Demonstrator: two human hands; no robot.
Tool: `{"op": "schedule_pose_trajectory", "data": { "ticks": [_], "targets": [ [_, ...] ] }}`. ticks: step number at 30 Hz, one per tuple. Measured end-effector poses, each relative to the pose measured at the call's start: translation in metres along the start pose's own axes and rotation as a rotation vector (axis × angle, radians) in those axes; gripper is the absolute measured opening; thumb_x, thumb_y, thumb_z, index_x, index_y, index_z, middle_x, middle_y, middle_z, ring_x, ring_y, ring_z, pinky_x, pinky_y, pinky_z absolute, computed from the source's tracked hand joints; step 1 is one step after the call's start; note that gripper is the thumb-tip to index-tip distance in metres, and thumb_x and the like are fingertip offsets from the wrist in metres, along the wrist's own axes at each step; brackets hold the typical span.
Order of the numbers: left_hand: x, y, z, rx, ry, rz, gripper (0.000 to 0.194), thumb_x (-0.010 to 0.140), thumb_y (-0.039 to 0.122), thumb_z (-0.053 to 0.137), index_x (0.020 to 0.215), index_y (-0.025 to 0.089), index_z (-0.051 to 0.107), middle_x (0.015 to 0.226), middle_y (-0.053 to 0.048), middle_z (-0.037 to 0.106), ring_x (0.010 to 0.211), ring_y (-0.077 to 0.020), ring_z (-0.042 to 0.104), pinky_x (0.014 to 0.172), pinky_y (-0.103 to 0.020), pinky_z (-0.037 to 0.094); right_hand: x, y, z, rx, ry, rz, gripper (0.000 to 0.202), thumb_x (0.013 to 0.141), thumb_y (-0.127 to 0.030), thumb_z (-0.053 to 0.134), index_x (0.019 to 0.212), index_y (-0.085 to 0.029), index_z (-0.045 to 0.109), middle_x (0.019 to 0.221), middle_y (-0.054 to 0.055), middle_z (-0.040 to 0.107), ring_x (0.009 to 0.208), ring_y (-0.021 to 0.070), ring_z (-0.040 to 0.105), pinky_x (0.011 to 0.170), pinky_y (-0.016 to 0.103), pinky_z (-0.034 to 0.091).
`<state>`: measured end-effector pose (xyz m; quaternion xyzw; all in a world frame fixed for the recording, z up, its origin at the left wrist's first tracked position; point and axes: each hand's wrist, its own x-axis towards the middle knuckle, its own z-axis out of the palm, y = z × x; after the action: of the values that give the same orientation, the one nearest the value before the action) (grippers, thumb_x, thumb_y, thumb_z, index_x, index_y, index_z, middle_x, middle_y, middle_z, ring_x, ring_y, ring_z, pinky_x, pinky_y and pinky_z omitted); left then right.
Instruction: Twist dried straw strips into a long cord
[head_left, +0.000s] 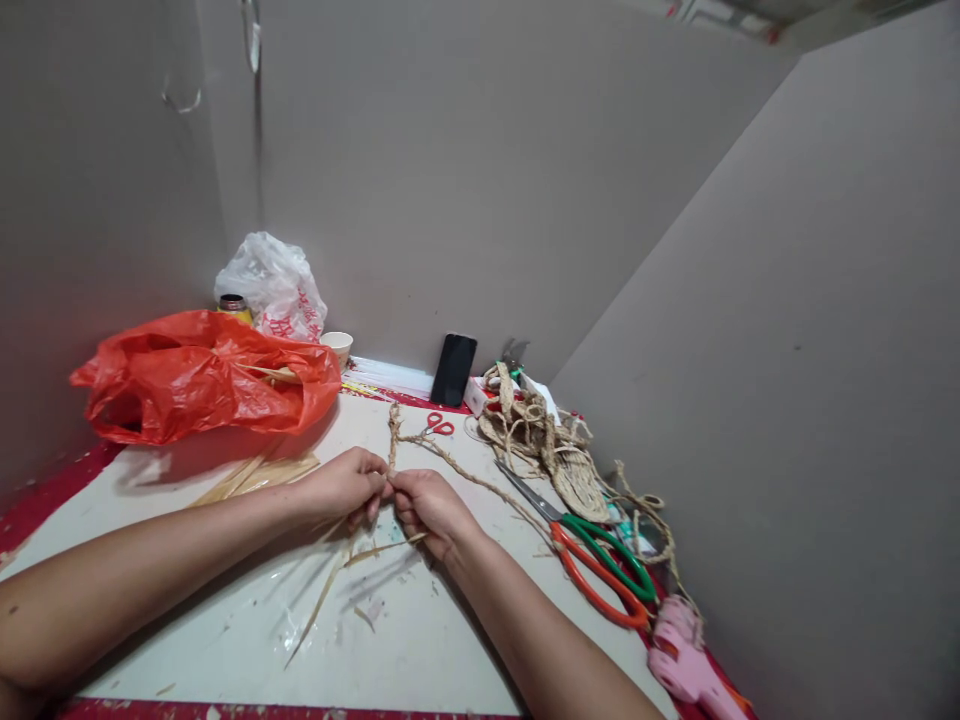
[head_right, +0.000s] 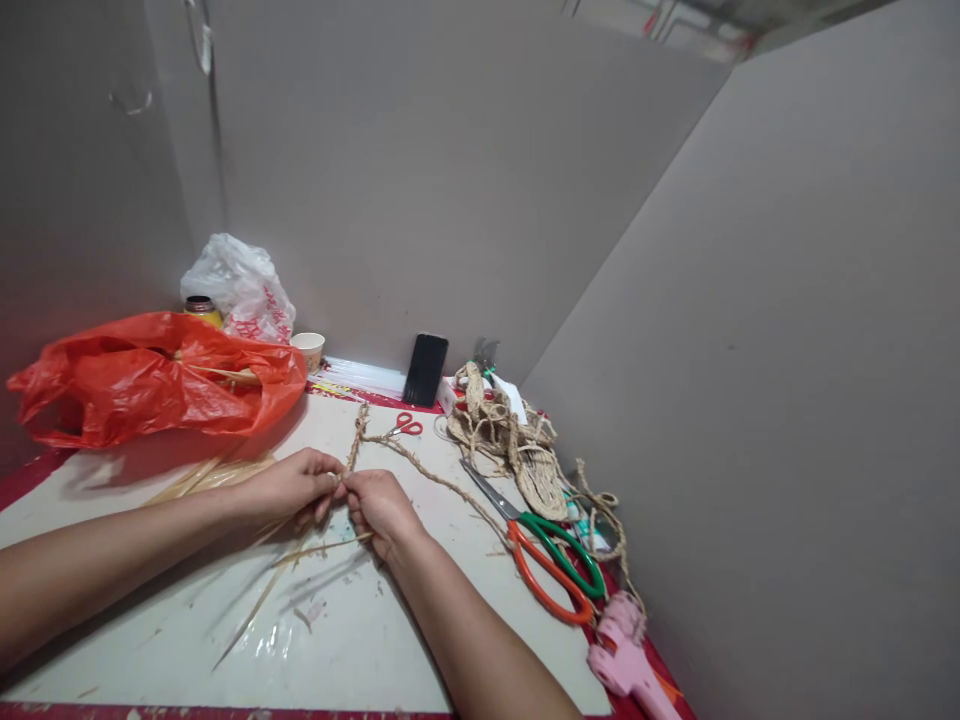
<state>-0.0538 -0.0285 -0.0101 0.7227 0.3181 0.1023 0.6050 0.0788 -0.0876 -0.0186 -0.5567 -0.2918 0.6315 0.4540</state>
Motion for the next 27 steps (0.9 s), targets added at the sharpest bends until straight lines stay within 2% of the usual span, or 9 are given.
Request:
{"op": "schedule_pose_trajectory", "data": {
  "ticks": [4,9,12,16,18,20,21,22,27],
  "targets": [
    [-0.003,-0.004,0.011,0.015,0.035,0.016,0.019,0.078,0.034,0.04,0.079,0.016,0.048,0.049,0.003,0.053,0.033,-0.0092,0.045,0.035,-0.018,0.031,-0.002,0.002,0.003,0.022,-0.004,0.002,0.03,0.075,-0.027,0.052,0.051,-0.019,0.037,0.032,-0.011,0.029,0.028,0.0014,0.013,0.031,0.018,0.005],
    [-0.002,-0.016,0.024,0.028,0.155,0.081,0.008,0.075,0.021,0.04,0.079,0.017,0.045,0.055,0.002,0.055,0.036,-0.0087,0.048,0.036,-0.018,0.035,-0.003,0.005,0.006,0.034,-0.021,-0.017,0.027,0.073,-0.028,0.054,0.052,-0.017,0.044,0.031,-0.009,0.035,0.027,0.0011,0.017,0.031,0.017,0.005],
    [-0.002,-0.013,0.027,-0.024,0.142,0.094,0.011,0.072,0.022,0.045,0.082,0.016,0.047,0.059,0.001,0.058,0.039,-0.0084,0.05,0.038,-0.017,0.036,-0.002,0.006,0.004,0.042,-0.023,-0.024,0.023,0.07,-0.025,0.056,0.052,-0.016,0.045,0.031,-0.007,0.039,0.026,0.0015,0.022,0.031,0.017,0.005],
    [-0.001,0.003,0.009,-0.004,0.026,-0.058,0.026,0.072,0.033,0.049,0.089,0.013,0.053,0.052,0.001,0.056,0.039,-0.0115,0.049,0.041,-0.021,0.036,0.001,0.002,-0.005,0.074,-0.08,-0.001,0.017,0.066,-0.024,0.059,0.058,-0.016,0.046,0.036,-0.012,0.029,0.029,0.0004,0.015,0.032,0.016,0.005],
    [0.004,0.007,-0.008,0.104,0.129,-0.056,0.026,0.072,0.036,0.048,0.078,0.013,0.057,0.048,0.002,0.051,0.042,-0.0117,0.048,0.044,-0.022,0.035,0.002,0.0,-0.01,0.087,-0.119,0.017,0.015,0.065,-0.025,0.061,0.063,-0.015,0.05,0.038,-0.013,0.026,0.032,0.0002,0.01,0.033,0.016,0.004],
    [0.011,0.005,-0.02,0.178,0.324,0.076,0.024,0.071,0.034,0.048,0.068,0.013,0.058,0.052,0.001,0.052,0.05,-0.0111,0.048,0.049,-0.021,0.035,0.003,-0.002,-0.014,0.104,-0.164,0.038,0.016,0.066,-0.027,0.062,0.07,-0.014,0.054,0.039,-0.014,0.024,0.034,0.0005,0.008,0.033,0.015,0.003],
    [0.015,0.002,-0.022,0.172,0.384,0.135,0.023,0.071,0.033,0.048,0.067,0.013,0.058,0.055,0.001,0.053,0.053,-0.0107,0.048,0.051,-0.021,0.035,0.003,-0.002,-0.016,0.113,-0.187,0.046,0.018,0.066,-0.027,0.063,0.074,-0.013,0.056,0.04,-0.014,0.024,0.034,0.0005,0.008,0.033,0.015,0.003],
    [0.018,-0.002,-0.021,0.134,0.389,0.162,0.023,0.071,0.033,0.048,0.068,0.013,0.058,0.056,0.001,0.052,0.053,-0.0103,0.047,0.051,-0.021,0.035,0.004,-0.002,-0.017,0.123,-0.208,0.049,0.019,0.066,-0.027,0.064,0.076,-0.012,0.057,0.04,-0.014,0.023,0.035,0.0005,0.008,0.033,0.015,0.003],
    [0.016,-0.011,0.002,-0.203,0.058,0.029,0.022,0.075,0.035,0.043,0.068,0.015,0.05,0.049,0.004,0.045,0.04,-0.0077,0.036,0.044,-0.021,0.028,0.003,-0.002,-0.02,0.106,-0.29,0.044,0.02,0.071,-0.029,0.065,0.069,-0.012,0.055,0.042,-0.013,0.023,0.035,0.0003,0.008,0.033,0.015,0.003]
  ]
}}
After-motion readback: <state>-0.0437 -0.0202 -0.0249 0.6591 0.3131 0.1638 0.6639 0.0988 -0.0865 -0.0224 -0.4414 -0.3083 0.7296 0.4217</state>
